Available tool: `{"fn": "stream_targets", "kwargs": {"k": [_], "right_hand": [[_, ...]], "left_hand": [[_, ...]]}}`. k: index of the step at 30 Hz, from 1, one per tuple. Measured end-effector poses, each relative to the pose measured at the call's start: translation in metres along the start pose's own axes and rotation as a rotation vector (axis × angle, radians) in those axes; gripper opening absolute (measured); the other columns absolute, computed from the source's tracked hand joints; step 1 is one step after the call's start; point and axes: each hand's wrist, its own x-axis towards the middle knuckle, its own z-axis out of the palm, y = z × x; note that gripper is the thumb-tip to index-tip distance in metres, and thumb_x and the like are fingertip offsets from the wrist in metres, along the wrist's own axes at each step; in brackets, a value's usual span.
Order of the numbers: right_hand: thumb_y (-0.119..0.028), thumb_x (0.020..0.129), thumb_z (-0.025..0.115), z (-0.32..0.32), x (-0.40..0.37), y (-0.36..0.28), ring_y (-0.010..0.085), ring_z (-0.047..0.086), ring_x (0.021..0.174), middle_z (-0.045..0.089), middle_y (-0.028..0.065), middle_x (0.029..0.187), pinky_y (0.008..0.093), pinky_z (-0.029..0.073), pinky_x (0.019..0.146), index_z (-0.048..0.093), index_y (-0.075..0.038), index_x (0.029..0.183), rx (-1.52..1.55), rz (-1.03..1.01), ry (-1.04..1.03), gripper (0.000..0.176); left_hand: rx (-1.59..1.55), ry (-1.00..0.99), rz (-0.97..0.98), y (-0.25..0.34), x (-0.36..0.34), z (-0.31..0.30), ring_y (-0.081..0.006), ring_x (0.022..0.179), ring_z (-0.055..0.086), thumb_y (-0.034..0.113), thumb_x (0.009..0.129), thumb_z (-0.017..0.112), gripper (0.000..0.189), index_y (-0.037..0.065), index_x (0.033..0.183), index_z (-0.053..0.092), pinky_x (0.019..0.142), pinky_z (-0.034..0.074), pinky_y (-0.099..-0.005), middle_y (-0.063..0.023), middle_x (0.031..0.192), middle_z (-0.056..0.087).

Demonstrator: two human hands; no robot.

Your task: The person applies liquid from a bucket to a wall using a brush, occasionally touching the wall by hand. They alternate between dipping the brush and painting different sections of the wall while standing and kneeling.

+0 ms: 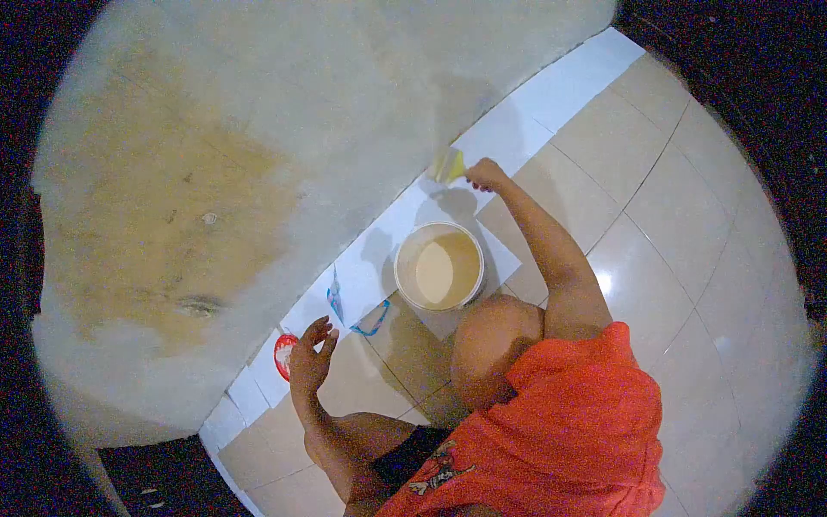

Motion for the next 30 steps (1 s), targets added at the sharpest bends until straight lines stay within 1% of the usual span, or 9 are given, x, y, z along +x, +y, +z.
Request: {"fn": "stream_targets", "kwargs": {"k": [3,7,10,13,15,18,20,24,30], "right_hand": [[-0.024,0.075,0.062,0.011,0.004,-0.003,0.0114,0.041,0.037,0.052,0.0065,0.051,0.0260,0.030,0.032,0.061,-0.001,0.070,-0.032,0.108,0.011,0.024],[-0.023,0.078,0.058,0.035,0.005,-0.061,0.0111,0.040,0.037,0.050,0.0058,0.050,0.0255,0.027,0.031,0.058,0.000,0.065,0.322,-0.250,-0.095,0.027],[-0.022,0.079,0.057,0.039,-0.036,-0.148,0.0105,0.040,0.038,0.049,0.0048,0.052,0.0247,0.026,0.032,0.057,0.000,0.066,0.159,-0.100,0.059,0.026],[-0.023,0.080,0.058,0.026,-0.069,-0.180,0.0100,0.040,0.040,0.049,0.0040,0.054,0.0240,0.026,0.033,0.058,0.001,0.071,0.366,-0.218,-0.017,0.026],[-0.028,0.082,0.054,0.013,-0.096,-0.193,0.0109,0.042,0.039,0.049,0.0020,0.050,0.0264,0.030,0.035,0.059,-0.005,0.064,0.407,-0.341,-0.047,0.030],[-0.035,0.086,0.052,-0.013,-0.127,-0.216,0.0087,0.041,0.041,0.050,0.0010,0.055,0.0241,0.029,0.036,0.062,-0.005,0.079,0.353,-0.547,-0.050,0.033],[-0.031,0.090,0.047,-0.029,-0.154,-0.237,0.0051,0.035,0.042,0.048,-0.0014,0.062,0.0193,0.025,0.037,0.058,-0.003,0.094,0.573,-0.764,-0.192,0.031],[-0.032,0.091,0.045,-0.022,-0.128,-0.238,0.0052,0.034,0.042,0.048,-0.0020,0.065,0.0187,0.026,0.039,0.056,-0.004,0.099,0.547,-0.849,-0.159,0.031],[-0.030,0.086,0.054,0.039,-0.010,-0.120,0.0075,0.047,0.050,0.053,0.0006,0.059,0.0245,0.037,0.044,0.064,-0.008,0.087,0.347,-0.482,-0.053,0.024]], "left_hand": [[0.000,0.018,0.042,0.007,0.001,0.001,-0.0227,0.099,0.059,0.030,0.083,0.059,0.040,0.007,0.116,0.054,0.083,0.046,-0.0344,-0.0128,0.107,0.061],[-0.024,0.020,0.041,0.003,0.001,0.003,-0.0242,0.099,0.059,0.027,0.082,0.061,0.039,0.006,0.114,0.055,0.081,0.047,-0.0344,-0.0137,0.105,0.061],[-0.036,0.049,0.025,-0.001,-0.002,0.003,-0.0246,0.098,0.060,0.027,0.082,0.061,0.039,0.006,0.114,0.055,0.081,0.047,-0.0347,-0.0139,0.105,0.061],[-0.011,0.050,0.033,0.002,-0.006,0.000,-0.0249,0.098,0.060,0.027,0.082,0.061,0.039,0.006,0.114,0.055,0.081,0.047,-0.0350,-0.0138,0.105,0.061],[-0.001,0.052,0.037,0.001,-0.005,0.000,-0.0249,0.098,0.060,0.027,0.082,0.061,0.039,0.006,0.114,0.055,0.080,0.047,-0.0349,-0.0139,0.105,0.061],[0.009,0.039,0.039,-0.003,-0.004,0.000,-0.0248,0.097,0.060,0.028,0.083,0.060,0.039,0.007,0.115,0.054,0.080,0.048,-0.0347,-0.0143,0.105,0.061],[0.008,0.043,0.044,-0.003,-0.003,0.000,-0.0248,0.097,0.060,0.028,0.083,0.060,0.039,0.007,0.115,0.054,0.079,0.048,-0.0345,-0.0146,0.104,0.061],[-0.031,0.046,0.029,-0.001,-0.003,-0.002,-0.0252,0.099,0.059,0.028,0.083,0.060,0.038,0.007,0.115,0.055,0.080,0.048,-0.0347,-0.0147,0.105,0.061],[-0.020,0.058,0.024,0.000,-0.010,-0.006,-0.0259,0.101,0.058,0.027,0.083,0.060,0.039,0.006,0.115,0.054,0.082,0.047,-0.0352,-0.0147,0.106,0.061]]}}
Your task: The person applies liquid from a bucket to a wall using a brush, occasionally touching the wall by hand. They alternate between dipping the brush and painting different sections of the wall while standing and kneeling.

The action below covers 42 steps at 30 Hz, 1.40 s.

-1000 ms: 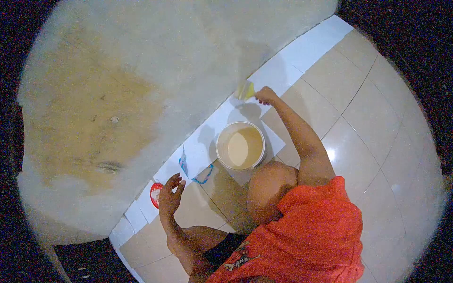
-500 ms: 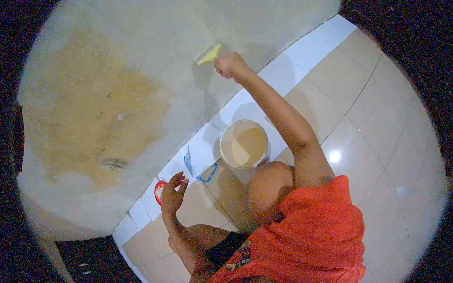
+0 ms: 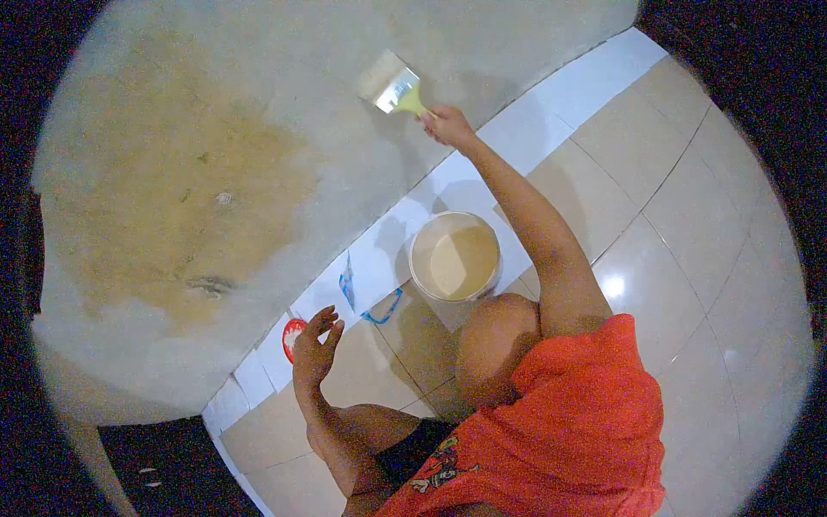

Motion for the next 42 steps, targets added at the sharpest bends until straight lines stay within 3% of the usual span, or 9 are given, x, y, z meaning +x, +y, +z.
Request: {"fn": "stream_targets", "kwargs": {"k": [5,16,19,22,28,34,36,40,42], "right_hand": [[-0.029,0.085,0.054,-0.019,0.009,0.104,0.0088,0.048,0.051,0.054,0.0008,0.057,0.0268,0.039,0.047,0.064,-0.007,0.088,-0.116,-0.043,0.045,0.024],[-0.031,0.080,0.054,-0.042,-0.037,0.131,0.0148,0.052,0.048,0.058,0.0049,0.059,0.0300,0.043,0.047,0.065,-0.007,0.080,-0.418,0.348,0.130,0.026],[-0.028,0.077,0.054,-0.045,-0.041,0.118,0.0120,0.040,0.036,0.052,0.0039,0.056,0.0263,0.033,0.033,0.062,-0.004,0.080,-0.487,0.452,0.103,0.026],[-0.027,0.074,0.054,-0.016,-0.034,0.085,0.0140,0.043,0.037,0.053,0.0065,0.053,0.0288,0.034,0.034,0.060,0.000,0.071,-0.187,0.308,0.133,0.028],[-0.026,0.083,0.053,0.085,-0.026,0.013,0.0160,0.050,0.044,0.054,0.0074,0.055,0.0309,0.039,0.041,0.056,0.001,0.064,-0.306,0.029,0.174,0.033],[-0.025,0.085,0.053,0.124,-0.091,-0.070,0.0148,0.053,0.051,0.056,0.0062,0.058,0.0300,0.042,0.049,0.058,0.000,0.073,-0.351,-0.123,0.143,0.028],[-0.024,0.086,0.052,0.133,-0.111,-0.086,0.0139,0.054,0.056,0.057,0.0065,0.061,0.0298,0.042,0.053,0.057,-0.001,0.081,-0.171,-0.323,0.065,0.024],[-0.023,0.086,0.053,0.146,-0.119,-0.106,0.0133,0.055,0.058,0.058,0.0058,0.063,0.0300,0.043,0.054,0.057,-0.002,0.088,-0.063,-0.433,-0.075,0.021],[-0.025,0.081,0.056,0.147,-0.099,-0.093,0.0357,0.058,0.073,0.061,0.0187,0.080,0.0421,0.044,0.064,0.059,-0.005,0.096,-0.125,-0.345,-0.090,0.025]], "left_hand": [[0.002,-0.006,-0.026,-0.005,-0.001,0.000,-0.0219,0.100,0.059,0.026,0.083,0.060,0.038,0.006,0.116,0.053,0.085,0.045,-0.0337,-0.0133,0.107,0.061],[0.010,-0.004,-0.020,-0.006,0.002,0.001,-0.0252,0.099,0.059,0.029,0.083,0.060,0.040,0.007,0.115,0.054,0.081,0.047,-0.0355,-0.0137,0.106,0.061],[0.032,0.009,0.005,-0.007,0.001,0.001,-0.0251,0.098,0.059,0.030,0.082,0.060,0.040,0.007,0.115,0.055,0.081,0.047,-0.0355,-0.0138,0.105,0.061],[0.016,0.003,0.010,-0.006,0.002,0.001,-0.0254,0.098,0.060,0.030,0.082,0.060,0.040,0.007,0.114,0.055,0.081,0.047,-0.0355,-0.0140,0.105,0.061],[0.020,0.004,0.037,-0.004,0.003,0.003,-0.0260,0.097,0.060,0.030,0.082,0.061,0.041,0.006,0.114,0.055,0.080,0.048,-0.0356,-0.0144,0.104,0.062],[0.004,-0.007,0.035,-0.008,0.008,0.008,-0.0261,0.096,0.060,0.030,0.082,0.061,0.040,0.006,0.113,0.056,0.080,0.048,-0.0356,-0.0143,0.103,0.062],[0.010,-0.014,0.044,-0.011,0.010,0.009,-0.0261,0.097,0.060,0.030,0.082,0.061,0.040,0.006,0.113,0.055,0.080,0.048,-0.0356,-0.0144,0.104,0.062],[0.010,-0.019,0.034,-0.015,0.013,0.010,-0.0262,0.097,0.060,0.030,0.082,0.060,0.041,0.006,0.114,0.055,0.080,0.048,-0.0362,-0.0150,0.104,0.061],[-0.004,-0.017,0.023,-0.016,0.013,0.011,-0.0263,0.097,0.060,0.031,0.082,0.060,0.041,0.006,0.114,0.054,0.080,0.048,-0.0364,-0.0152,0.104,0.061]]}}
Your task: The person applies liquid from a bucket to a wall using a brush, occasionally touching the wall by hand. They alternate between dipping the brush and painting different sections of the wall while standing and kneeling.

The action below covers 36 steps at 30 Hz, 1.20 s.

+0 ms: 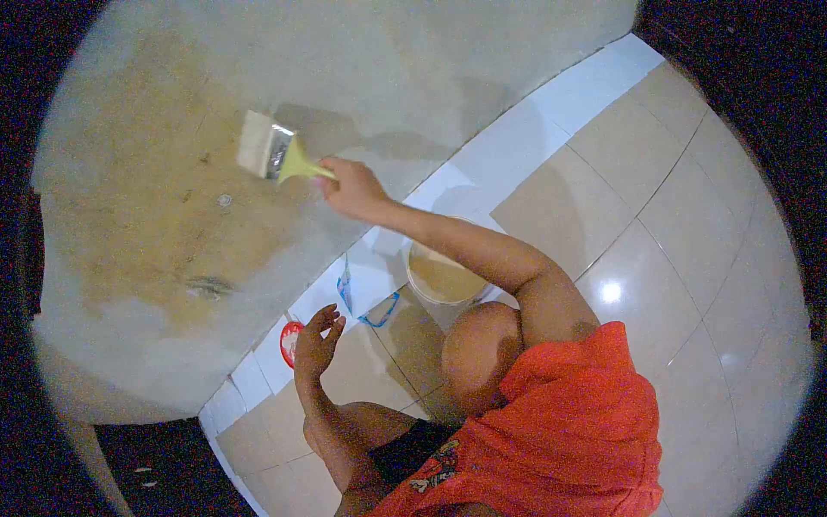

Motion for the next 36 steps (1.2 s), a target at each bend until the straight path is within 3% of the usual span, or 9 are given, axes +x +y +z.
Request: {"fn": "stream_targets", "kwargs": {"k": [8,14,16,18,21,23,30,34,36], "right_hand": [[-0.029,0.079,0.059,-0.077,0.012,0.132,0.0323,0.060,0.080,0.062,0.0149,0.084,0.0413,0.046,0.070,0.061,-0.010,0.098,-0.372,0.070,0.183,0.027],[-0.030,0.080,0.055,-0.108,-0.015,0.201,0.0329,0.058,0.088,0.062,0.0155,0.092,0.0432,0.045,0.076,0.061,-0.010,0.095,-0.512,0.285,0.275,0.025],[-0.030,0.078,0.060,-0.124,-0.025,0.213,0.0311,0.060,0.080,0.064,0.0137,0.085,0.0401,0.046,0.068,0.063,-0.009,0.094,-0.627,0.380,0.265,0.026],[-0.035,0.080,0.054,-0.141,-0.039,0.214,0.0345,0.057,0.092,0.062,0.0147,0.094,0.0453,0.044,0.079,0.062,-0.008,0.090,-0.604,0.501,0.257,0.030],[-0.032,0.077,0.056,-0.178,-0.045,0.231,0.0304,0.062,0.073,0.064,0.0156,0.082,0.0410,0.048,0.065,0.063,-0.004,0.082,-0.621,0.599,0.305,0.029],[-0.027,0.075,0.056,-0.201,-0.040,0.221,0.0205,0.055,0.049,0.060,0.0123,0.065,0.0332,0.043,0.043,0.063,-0.003,0.073,-0.243,0.880,0.368,0.025],[-0.025,0.076,0.061,-0.224,-0.016,0.069,0.0086,0.039,0.039,0.053,0.0025,0.056,0.0236,0.030,0.034,0.064,-0.005,0.078,-0.396,0.678,-0.036,0.021],[-0.027,0.082,0.058,-0.168,-0.012,0.054,0.0064,0.039,0.040,0.055,0.0006,0.058,0.0225,0.032,0.037,0.064,-0.006,0.086,-0.261,0.359,-0.149,0.022],[-0.028,0.081,0.058,-0.154,-0.006,0.065,0.0072,0.041,0.040,0.055,0.0012,0.057,0.0230,0.034,0.038,0.064,-0.006,0.086,-0.288,0.384,-0.174,0.024]], "left_hand": [[0.008,0.005,0.004,0.001,-0.003,-0.006,-0.0265,0.097,0.060,0.031,0.082,0.060,0.041,0.006,0.114,0.054,0.079,0.048,-0.0365,-0.0151,0.105,0.061],[0.006,0.023,-0.013,-0.002,-0.004,-0.010,-0.0265,0.098,0.059,0.032,0.082,0.060,0.041,0.007,0.114,0.055,0.079,0.048,-0.0365,-0.0147,0.104,0.062],[0.034,0.027,-0.022,0.002,-0.005,-0.011,-0.0265,0.098,0.059,0.032,0.082,0.060,0.042,0.007,0.114,0.055,0.079,0.048,-0.0362,-0.0146,0.104,0.062],[0.006,0.032,-0.010,0.001,-0.005,-0.011,-0.0264,0.098,0.060,0.032,0.081,0.060,0.042,0.007,0.114,0.055,0.079,0.048,-0.0362,-0.0145,0.104,0.062],[-0.034,0.038,0.018,0.000,-0.004,-0.012,-0.0263,0.097,0.060,0.033,0.081,0.061,0.043,0.006,0.114,0.055,0.079,0.048,-0.0362,-0.0145,0.104,0.062],[-0.052,0.051,0.036,-0.001,-0.001,-0.013,-0.0262,0.096,0.060,0.033,0.081,0.061,0.043,0.006,0.114,0.055,0.079,0.047,-0.0361,-0.0145,0.104,0.062],[-0.074,0.054,0.129,0.011,0.010,-0.012,-0.0265,0.096,0.060,0.034,0.081,0.060,0.043,0.006,0.112,0.056,0.082,0.046,-0.0360,-0.0144,0.103,0.062],[-0.078,0.061,0.127,0.016,0.007,-0.011,-0.0271,0.094,0.060,0.034,0.080,0.060,0.042,0.005,0.111,0.056,0.081,0.047,-0.0359,-0.0144,0.102,0.062],[-0.082,0.062,0.124,0.017,0.005,-0.014,-0.0277,0.093,0.060,0.034,0.080,0.061,0.042,0.005,0.110,0.057,0.081,0.047,-0.0361,-0.0149,0.102,0.062]]}}
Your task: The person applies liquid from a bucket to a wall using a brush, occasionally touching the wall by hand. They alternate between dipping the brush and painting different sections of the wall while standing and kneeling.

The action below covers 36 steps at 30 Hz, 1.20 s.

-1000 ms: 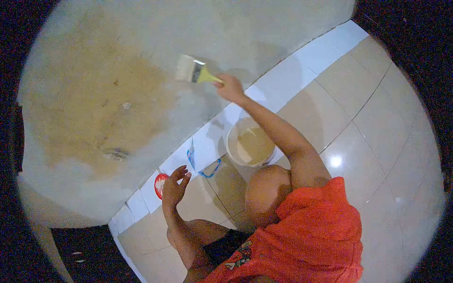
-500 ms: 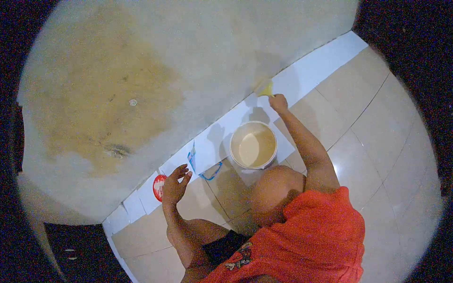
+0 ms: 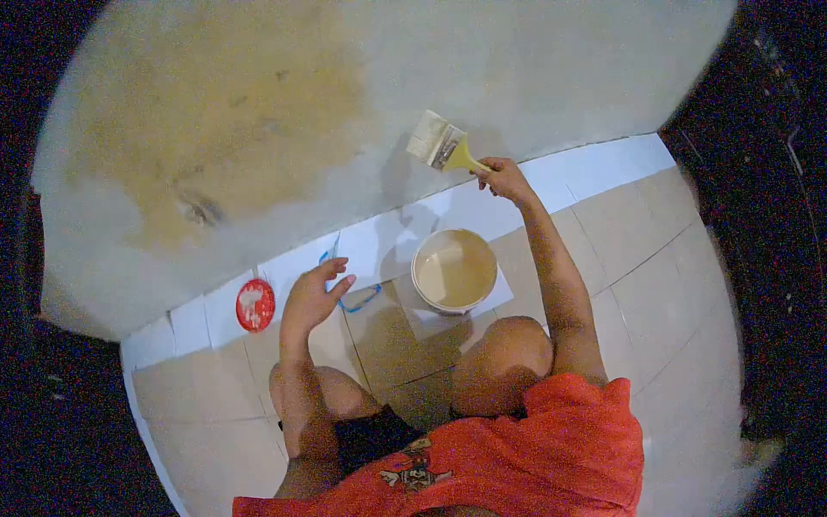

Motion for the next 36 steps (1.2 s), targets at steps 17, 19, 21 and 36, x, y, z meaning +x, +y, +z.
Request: {"fn": "stream_targets", "kwargs": {"k": [17,19,21,36], "right_hand": [[-0.026,0.086,0.051,0.015,-0.003,0.089,0.0096,0.043,0.044,0.050,0.0020,0.060,0.0218,0.031,0.035,0.057,-0.003,0.079,0.235,0.563,0.279,0.024],[-0.025,0.087,0.050,0.028,0.007,0.081,0.0099,0.042,0.044,0.050,0.0026,0.060,0.0224,0.032,0.035,0.056,-0.003,0.077,0.332,0.473,0.114,0.025],[-0.026,0.087,0.050,0.045,0.025,0.069,0.0102,0.042,0.043,0.051,0.0033,0.060,0.0226,0.033,0.035,0.055,-0.003,0.075,0.349,0.499,0.051,0.026],[-0.027,0.087,0.052,0.054,-0.012,-0.119,0.0066,0.035,0.041,0.048,0.0013,0.060,0.0200,0.026,0.036,0.056,0.002,0.087,0.483,0.002,0.054,0.029]], "left_hand": [[0.013,-0.017,-0.042,-0.034,-0.004,-0.003,-0.0292,0.090,0.061,0.035,0.080,0.059,0.040,0.008,0.110,0.057,0.076,0.048,-0.0373,-0.0131,0.102,0.062],[-0.001,-0.029,-0.045,-0.034,-0.003,-0.002,-0.0293,0.090,0.061,0.035,0.080,0.059,0.041,0.009,0.111,0.057,0.077,0.048,-0.0377,-0.0131,0.101,0.062],[-0.010,-0.032,-0.043,-0.038,-0.001,-0.001,-0.0291,0.090,0.061,0.036,0.080,0.059,0.041,0.009,0.111,0.057,0.077,0.048,-0.0377,-0.0129,0.101,0.062],[-0.063,-0.057,-0.046,-0.040,0.001,-0.007,-0.0284,0.092,0.060,0.037,0.080,0.059,0.043,0.008,0.112,0.056,0.078,0.047,-0.0370,-0.0132,0.102,0.062]]}}
